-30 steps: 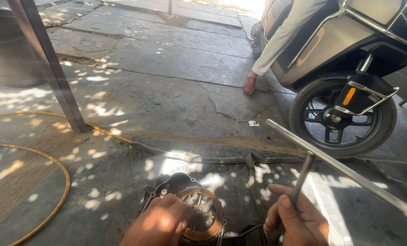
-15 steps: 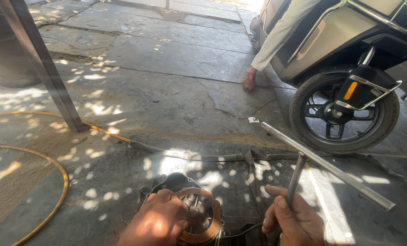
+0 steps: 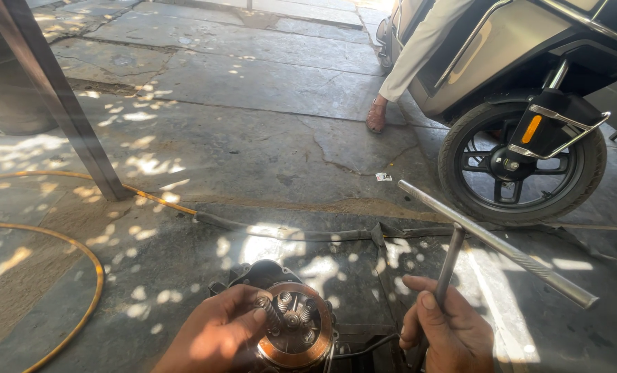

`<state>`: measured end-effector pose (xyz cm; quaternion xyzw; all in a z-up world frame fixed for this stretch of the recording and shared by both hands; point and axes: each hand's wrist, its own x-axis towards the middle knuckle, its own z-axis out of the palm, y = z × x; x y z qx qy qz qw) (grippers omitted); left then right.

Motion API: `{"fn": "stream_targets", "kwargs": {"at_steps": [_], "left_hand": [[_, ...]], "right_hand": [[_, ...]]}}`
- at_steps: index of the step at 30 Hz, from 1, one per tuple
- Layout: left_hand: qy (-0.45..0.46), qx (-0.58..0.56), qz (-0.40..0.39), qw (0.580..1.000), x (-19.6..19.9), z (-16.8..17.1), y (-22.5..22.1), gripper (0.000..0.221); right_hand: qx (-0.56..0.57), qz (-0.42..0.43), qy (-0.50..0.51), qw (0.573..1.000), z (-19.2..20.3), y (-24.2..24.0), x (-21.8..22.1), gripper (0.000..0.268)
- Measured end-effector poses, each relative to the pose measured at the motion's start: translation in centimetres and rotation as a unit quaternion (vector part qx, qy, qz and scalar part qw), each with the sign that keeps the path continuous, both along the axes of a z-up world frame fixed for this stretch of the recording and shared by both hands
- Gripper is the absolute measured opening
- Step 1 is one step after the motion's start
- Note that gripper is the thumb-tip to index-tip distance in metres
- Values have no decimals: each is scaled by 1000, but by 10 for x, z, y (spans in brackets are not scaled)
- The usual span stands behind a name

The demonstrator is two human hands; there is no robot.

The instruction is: Using a T-handle wrench to disassemble and reassemble components of a motorcycle engine.

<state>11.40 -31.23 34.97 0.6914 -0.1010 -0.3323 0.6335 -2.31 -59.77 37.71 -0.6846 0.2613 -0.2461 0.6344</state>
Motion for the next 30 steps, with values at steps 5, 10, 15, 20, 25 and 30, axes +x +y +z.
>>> {"fn": "stream_targets", "kwargs": {"at_steps": [5,10,15,20,25,30], "left_hand": [[63,-89,57,992,11,-33,4,41],[67,-106,48,991,16,-39,8,46],[84,-104,49,990,11,-21,11,50],[71,-136,39,987,7,-22,13,51],[79,-103,58,990,9,-15,13,58],[83,-179,45,979,18,-28,19,59]], "right_hand": [[-8,-23,26,999,4,2,0,40],[17,-16,33,999,6,-2,0,41],[44,4,49,998,2,-2,1,43],[49,9,58,997,5,4,0,43],[23,-1,34,999,-4,1,3,43],[31,6,46,998,-3,-1,3,43]]}}
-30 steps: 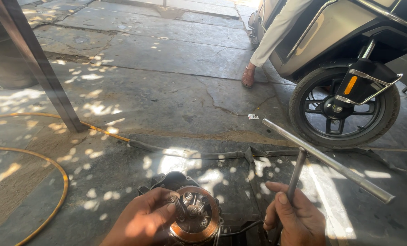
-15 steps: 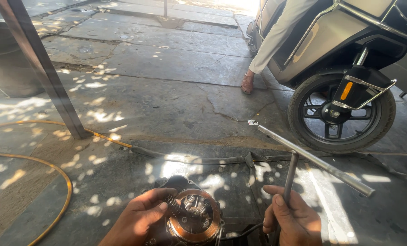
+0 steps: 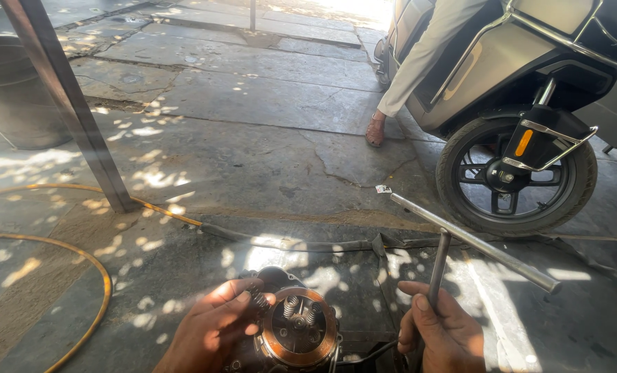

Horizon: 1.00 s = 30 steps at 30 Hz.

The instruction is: Using a T-handle wrench to disassemble and reassemble components of a motorcycle engine.

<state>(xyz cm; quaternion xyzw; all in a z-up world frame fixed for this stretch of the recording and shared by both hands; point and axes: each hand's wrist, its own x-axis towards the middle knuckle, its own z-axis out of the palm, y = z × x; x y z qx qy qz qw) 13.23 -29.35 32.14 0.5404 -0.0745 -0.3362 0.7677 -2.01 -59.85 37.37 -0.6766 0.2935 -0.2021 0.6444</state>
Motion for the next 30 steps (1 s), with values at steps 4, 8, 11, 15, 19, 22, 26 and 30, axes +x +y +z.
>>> {"fn": "stream_targets", "kwargs": {"at_steps": [4,8,11,15,19,22,26,30], "left_hand": [[103,-101,52,988,-11,23,-7,62],[85,46,68,993,-18,52,-20,58],[-26,233,61,970,-26,73,-32,56],[-138,386,27,912,-33,84,-46,49],[-206,436,8,876,-31,79,-52,44],[-217,432,19,875,-26,67,-54,41],[-231,428,29,873,-19,58,-55,37],[-168,0,46,985,11,-4,-36,38]], "right_hand": [[16,7,-3,1000,-1,-1,0,44],[18,13,-14,1000,0,0,-1,44],[19,9,-6,1000,5,4,-2,43],[12,9,13,1000,8,6,-2,42],[21,22,15,999,3,2,-3,42],[7,13,15,1000,2,2,-4,42],[9,23,15,1000,6,3,-3,41],[20,25,14,999,8,10,-1,39]]}}
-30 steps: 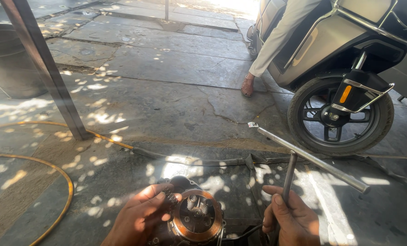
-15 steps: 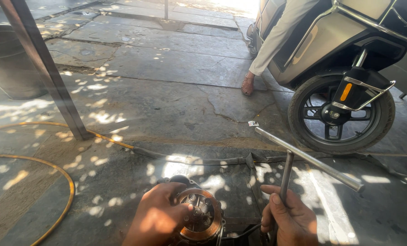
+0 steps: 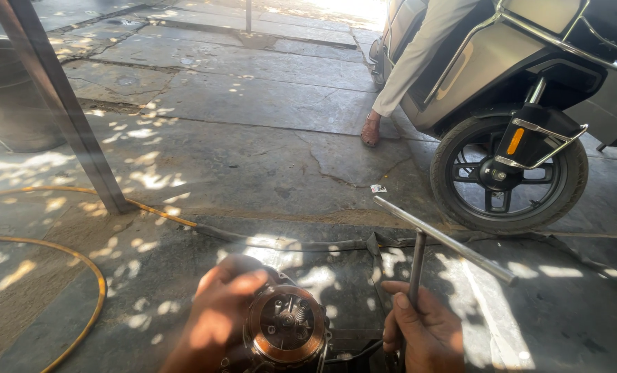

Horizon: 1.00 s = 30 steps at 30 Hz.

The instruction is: Using a T-handle wrench to disassemble and reassemble components of a motorcycle engine.

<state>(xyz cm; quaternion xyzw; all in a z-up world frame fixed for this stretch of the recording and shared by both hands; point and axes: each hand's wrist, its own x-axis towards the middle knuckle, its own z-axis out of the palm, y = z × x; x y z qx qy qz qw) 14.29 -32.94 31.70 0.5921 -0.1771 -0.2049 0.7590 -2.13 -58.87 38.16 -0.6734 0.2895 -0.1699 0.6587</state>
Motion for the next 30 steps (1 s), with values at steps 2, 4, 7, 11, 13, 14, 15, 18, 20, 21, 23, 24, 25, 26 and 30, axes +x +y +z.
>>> {"fn": "stream_targets", "kwargs": {"at_steps": [2,4,7,11,13,14,15,18,20,21,23,24,25,26,30], "left_hand": [[-71,-250,-91,962,4,-14,10,42],[-78,81,36,993,-15,20,13,35],[111,-75,30,991,-24,28,4,40],[101,-132,34,985,-15,1,-5,38],[120,-113,88,982,-12,-5,-10,30],[120,-115,90,982,-12,-3,-10,30],[154,-90,96,979,-12,-2,-9,28],[221,-59,101,968,-16,10,-8,27],[254,-52,99,961,-20,17,-6,26],[252,-63,88,962,-22,19,-3,29],[251,-75,78,962,-21,16,1,33],[251,-114,54,960,-18,12,4,35],[253,-152,27,955,-15,7,5,38],[253,-152,26,955,-20,18,7,38],[229,-19,58,972,-37,52,10,43]], "right_hand": [[-9,-6,3,1000,-9,1,5,37],[6,25,-9,1000,-25,0,12,33],[-110,59,95,988,-25,23,24,25],[-96,92,126,983,-8,54,41,32],[-36,176,103,978,-21,56,49,39],[-38,178,103,978,-23,57,52,39],[-61,188,111,974,-26,58,53,38],[-78,189,123,971,-30,60,59,36],[-72,177,125,973,-36,59,62,35],[-83,194,118,970,-42,57,64,35],[-94,212,110,967,-45,54,66,36],[-102,216,107,965,-43,54,65,32],[-109,218,105,964,-41,53,64,29],[-109,217,106,964,-33,54,64,29],[-26,131,60,989,-15,40,60,28]]}}
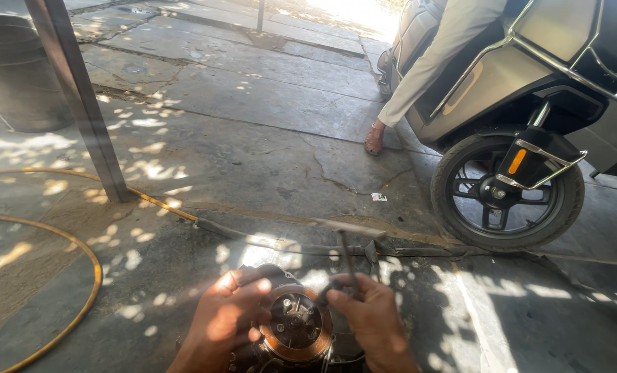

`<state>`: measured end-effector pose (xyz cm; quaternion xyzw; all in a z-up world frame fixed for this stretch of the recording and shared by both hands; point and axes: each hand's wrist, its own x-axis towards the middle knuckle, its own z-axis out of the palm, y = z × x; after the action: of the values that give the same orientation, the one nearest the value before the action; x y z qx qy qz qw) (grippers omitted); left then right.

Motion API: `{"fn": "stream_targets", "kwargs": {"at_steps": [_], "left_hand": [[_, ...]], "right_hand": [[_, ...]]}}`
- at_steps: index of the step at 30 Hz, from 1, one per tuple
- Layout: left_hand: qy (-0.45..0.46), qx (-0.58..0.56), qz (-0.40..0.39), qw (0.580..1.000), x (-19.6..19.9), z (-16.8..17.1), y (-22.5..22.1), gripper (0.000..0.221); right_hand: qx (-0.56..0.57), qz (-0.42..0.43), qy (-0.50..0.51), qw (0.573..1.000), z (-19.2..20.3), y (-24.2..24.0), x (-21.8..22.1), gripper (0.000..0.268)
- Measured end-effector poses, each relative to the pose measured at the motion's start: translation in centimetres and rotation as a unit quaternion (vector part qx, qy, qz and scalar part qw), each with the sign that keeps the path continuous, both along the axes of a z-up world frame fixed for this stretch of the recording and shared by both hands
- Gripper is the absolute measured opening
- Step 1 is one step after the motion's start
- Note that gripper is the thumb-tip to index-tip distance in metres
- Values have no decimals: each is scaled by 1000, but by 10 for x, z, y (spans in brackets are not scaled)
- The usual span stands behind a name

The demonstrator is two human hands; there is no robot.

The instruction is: Using a T-handle wrench to disassemble and reassemble components of a motorcycle engine.

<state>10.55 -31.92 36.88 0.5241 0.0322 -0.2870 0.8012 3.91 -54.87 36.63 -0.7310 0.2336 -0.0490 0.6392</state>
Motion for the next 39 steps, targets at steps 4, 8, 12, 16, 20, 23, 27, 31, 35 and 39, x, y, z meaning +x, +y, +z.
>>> {"fn": "stream_targets", "kwargs": {"at_steps": [4,8,12,16,20,23,27,31,35,39], "left_hand": [[-101,217,-44,970,-4,-6,-12,44],[-211,197,-151,946,-13,-17,-24,43],[-353,469,-201,784,-28,3,-39,50],[-356,536,-302,704,-27,21,-44,37],[-354,538,-308,701,-27,24,-45,34],[-368,520,-265,724,-22,19,-42,41],[-215,246,-152,933,-13,25,-22,35],[-122,-2,36,992,4,-6,-1,36],[-95,-139,17,986,8,-30,11,40],[-347,133,30,928,-6,-16,16,41]], "right_hand": [[23,-57,-42,997,9,-20,-9,34],[100,-74,-71,990,8,-32,-18,33],[143,-61,-93,984,3,-39,-23,31],[183,-53,-94,977,9,-39,-27,30],[199,-48,-85,975,13,-39,-30,29],[214,-31,-90,972,15,-40,-33,28],[220,-19,-106,970,15,-42,-40,28],[252,-4,-119,960,12,-44,-41,29],[248,-12,-101,963,9,-44,-38,30],[258,-2,-79,963,-2,-44,-36,26]]}}
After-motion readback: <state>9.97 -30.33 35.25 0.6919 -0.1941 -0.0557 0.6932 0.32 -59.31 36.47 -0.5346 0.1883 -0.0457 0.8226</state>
